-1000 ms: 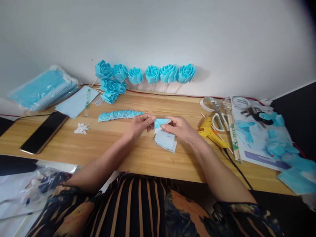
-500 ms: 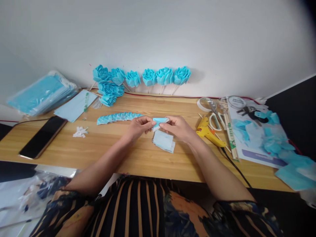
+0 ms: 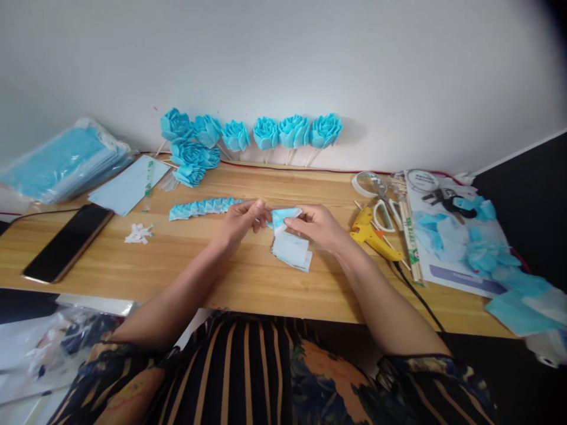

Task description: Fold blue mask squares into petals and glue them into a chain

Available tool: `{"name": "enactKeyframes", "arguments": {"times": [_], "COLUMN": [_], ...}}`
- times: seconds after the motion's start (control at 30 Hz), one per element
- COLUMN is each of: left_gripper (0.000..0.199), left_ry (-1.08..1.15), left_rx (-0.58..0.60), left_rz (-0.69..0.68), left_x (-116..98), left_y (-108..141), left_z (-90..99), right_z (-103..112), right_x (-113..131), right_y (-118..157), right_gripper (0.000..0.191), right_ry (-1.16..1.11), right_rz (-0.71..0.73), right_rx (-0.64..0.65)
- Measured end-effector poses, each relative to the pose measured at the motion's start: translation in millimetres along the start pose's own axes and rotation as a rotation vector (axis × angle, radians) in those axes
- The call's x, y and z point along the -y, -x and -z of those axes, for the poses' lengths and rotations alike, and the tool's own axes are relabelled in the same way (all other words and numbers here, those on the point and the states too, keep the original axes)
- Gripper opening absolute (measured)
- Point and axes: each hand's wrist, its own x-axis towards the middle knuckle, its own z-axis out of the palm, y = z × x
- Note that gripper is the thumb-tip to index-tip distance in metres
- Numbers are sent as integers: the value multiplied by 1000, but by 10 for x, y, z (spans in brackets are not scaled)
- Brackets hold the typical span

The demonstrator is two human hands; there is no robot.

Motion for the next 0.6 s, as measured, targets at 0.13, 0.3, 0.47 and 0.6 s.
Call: {"name": "enactKeyframes", "arguments": {"times": [0.13,0.3,0.47,0.6], "left_gripper": [40,32,30,27], "left_ry": [-63,-83,-53,-65], "left_rx": [40,38,17,40], "left_rz": [34,33,20,11], "left_x": [1,4,12,36], "left_y": [8,22,12,8], "left_z": [-14,-28,-7,-8], "right_z": [-5,-15,23,34], "right_x": [-11,-39,-28,-14], "right_y": [-2,-6,7,8], "right_gripper": [30,31,31,43], "right_ry": [30,38,43,-24], "right_rz": [-11,-3,-3,39], "right_rx": [28,36,81,60]}}
